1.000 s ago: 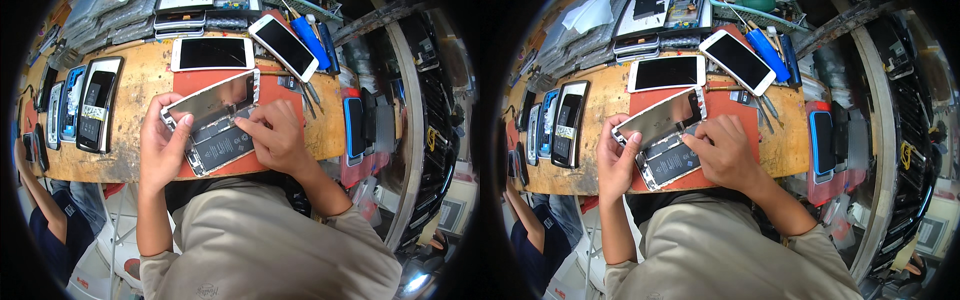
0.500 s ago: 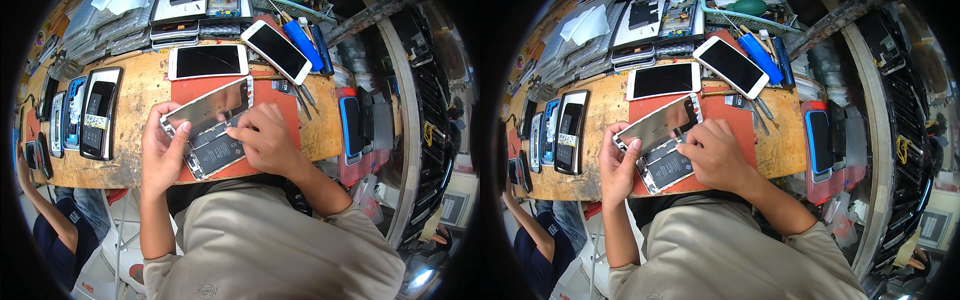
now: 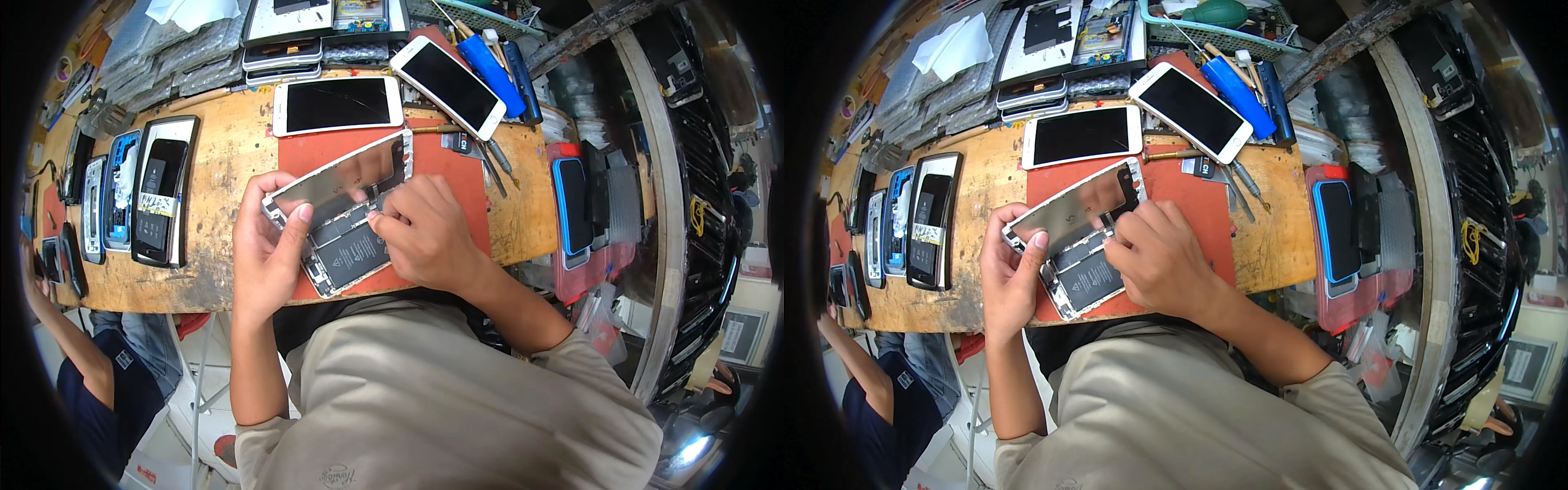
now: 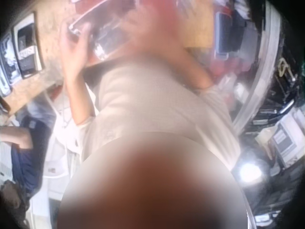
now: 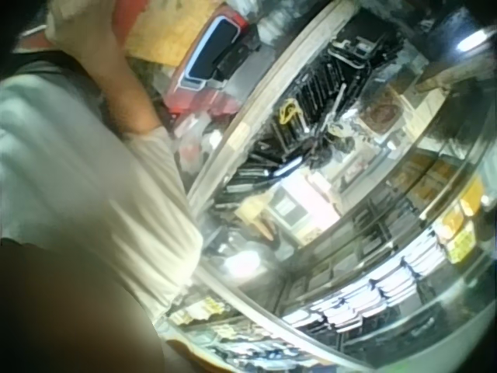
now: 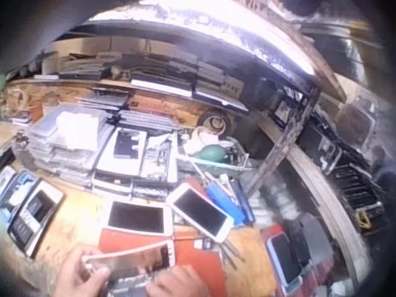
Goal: The person disassembles a white smartphone, removes the back cover and battery, then reassembles it and tests the screen. The person also handles another white smartphone and a black smartphone, opening and closing their back covers while working at a cluttered bench.
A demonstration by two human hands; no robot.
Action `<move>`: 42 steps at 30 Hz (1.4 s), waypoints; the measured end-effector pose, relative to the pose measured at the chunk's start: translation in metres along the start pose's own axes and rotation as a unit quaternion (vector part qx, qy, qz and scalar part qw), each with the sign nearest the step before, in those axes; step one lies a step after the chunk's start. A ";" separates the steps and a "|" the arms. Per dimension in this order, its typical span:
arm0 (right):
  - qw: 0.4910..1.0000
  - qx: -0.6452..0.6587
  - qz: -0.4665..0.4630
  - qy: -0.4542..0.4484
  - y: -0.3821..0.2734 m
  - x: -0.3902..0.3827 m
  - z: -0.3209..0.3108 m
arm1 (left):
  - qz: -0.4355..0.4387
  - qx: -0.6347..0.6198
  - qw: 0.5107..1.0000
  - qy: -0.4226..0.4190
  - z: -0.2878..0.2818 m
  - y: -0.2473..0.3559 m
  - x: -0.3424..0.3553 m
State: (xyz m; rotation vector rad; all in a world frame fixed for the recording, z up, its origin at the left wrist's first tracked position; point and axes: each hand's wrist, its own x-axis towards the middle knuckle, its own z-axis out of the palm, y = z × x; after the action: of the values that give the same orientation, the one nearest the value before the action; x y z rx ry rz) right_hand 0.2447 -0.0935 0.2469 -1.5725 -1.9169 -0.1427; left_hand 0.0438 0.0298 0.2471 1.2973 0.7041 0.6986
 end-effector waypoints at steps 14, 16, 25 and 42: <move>0.999 -0.008 0.021 0.027 0.000 -0.004 0.000 | 0.017 0.004 1.000 0.011 0.002 0.000 -0.001; 0.999 -0.012 0.022 0.022 0.000 -0.005 0.001 | 0.017 -0.009 1.000 0.017 0.004 0.000 0.001; 1.000 -0.017 0.020 0.016 -0.001 -0.005 0.000 | 0.017 0.027 0.999 -0.021 -0.003 0.000 -0.003; 1.000 -0.010 0.020 0.021 -0.001 -0.002 0.001 | 0.027 0.023 0.999 -0.002 0.000 0.000 -0.002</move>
State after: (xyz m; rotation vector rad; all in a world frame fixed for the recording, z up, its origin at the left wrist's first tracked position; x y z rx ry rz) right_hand 0.2433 -0.0950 0.2459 -1.6074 -1.8554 -0.1758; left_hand 0.0429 0.0285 0.2469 1.3633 0.6862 0.7268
